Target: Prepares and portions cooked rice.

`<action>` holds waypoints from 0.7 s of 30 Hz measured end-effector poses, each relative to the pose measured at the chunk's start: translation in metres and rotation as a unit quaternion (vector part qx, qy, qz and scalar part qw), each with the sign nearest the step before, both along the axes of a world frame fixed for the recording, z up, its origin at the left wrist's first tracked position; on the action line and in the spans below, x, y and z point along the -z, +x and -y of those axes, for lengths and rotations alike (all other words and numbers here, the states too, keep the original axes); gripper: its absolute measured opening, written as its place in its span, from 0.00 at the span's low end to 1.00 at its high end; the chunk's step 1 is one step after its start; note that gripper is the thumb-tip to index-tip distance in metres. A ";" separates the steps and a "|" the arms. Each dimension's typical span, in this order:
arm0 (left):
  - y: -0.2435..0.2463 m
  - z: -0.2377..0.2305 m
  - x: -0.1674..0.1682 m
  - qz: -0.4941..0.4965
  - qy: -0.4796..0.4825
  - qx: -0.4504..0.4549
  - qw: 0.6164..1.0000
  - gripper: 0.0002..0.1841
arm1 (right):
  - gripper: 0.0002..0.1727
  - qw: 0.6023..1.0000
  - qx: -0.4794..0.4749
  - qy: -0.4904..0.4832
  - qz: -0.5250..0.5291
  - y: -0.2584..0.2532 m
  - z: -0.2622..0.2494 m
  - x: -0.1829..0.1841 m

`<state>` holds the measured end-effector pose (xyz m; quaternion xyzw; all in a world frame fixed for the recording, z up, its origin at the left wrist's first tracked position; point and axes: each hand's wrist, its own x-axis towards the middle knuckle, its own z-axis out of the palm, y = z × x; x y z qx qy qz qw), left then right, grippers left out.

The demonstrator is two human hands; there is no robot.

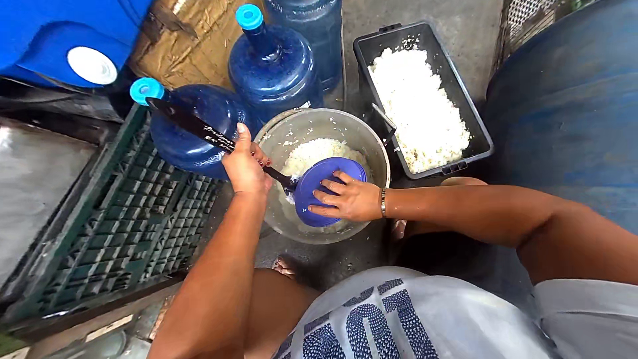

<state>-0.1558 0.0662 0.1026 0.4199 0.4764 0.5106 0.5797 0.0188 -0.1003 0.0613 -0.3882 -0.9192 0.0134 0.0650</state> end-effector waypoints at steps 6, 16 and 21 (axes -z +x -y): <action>0.003 0.005 -0.012 0.026 0.080 0.068 0.994 0.24 | 0.32 0.986 0.057 -0.158 0.026 0.020 -0.020 0.013; -0.010 0.016 -0.023 -0.019 0.182 0.148 0.972 0.21 | 0.39 0.876 0.397 -0.230 -0.146 0.068 -0.109 0.002; -0.029 0.017 -0.029 -0.020 0.203 0.120 0.971 0.18 | 0.27 0.829 0.452 -0.288 -0.160 0.076 -0.132 0.061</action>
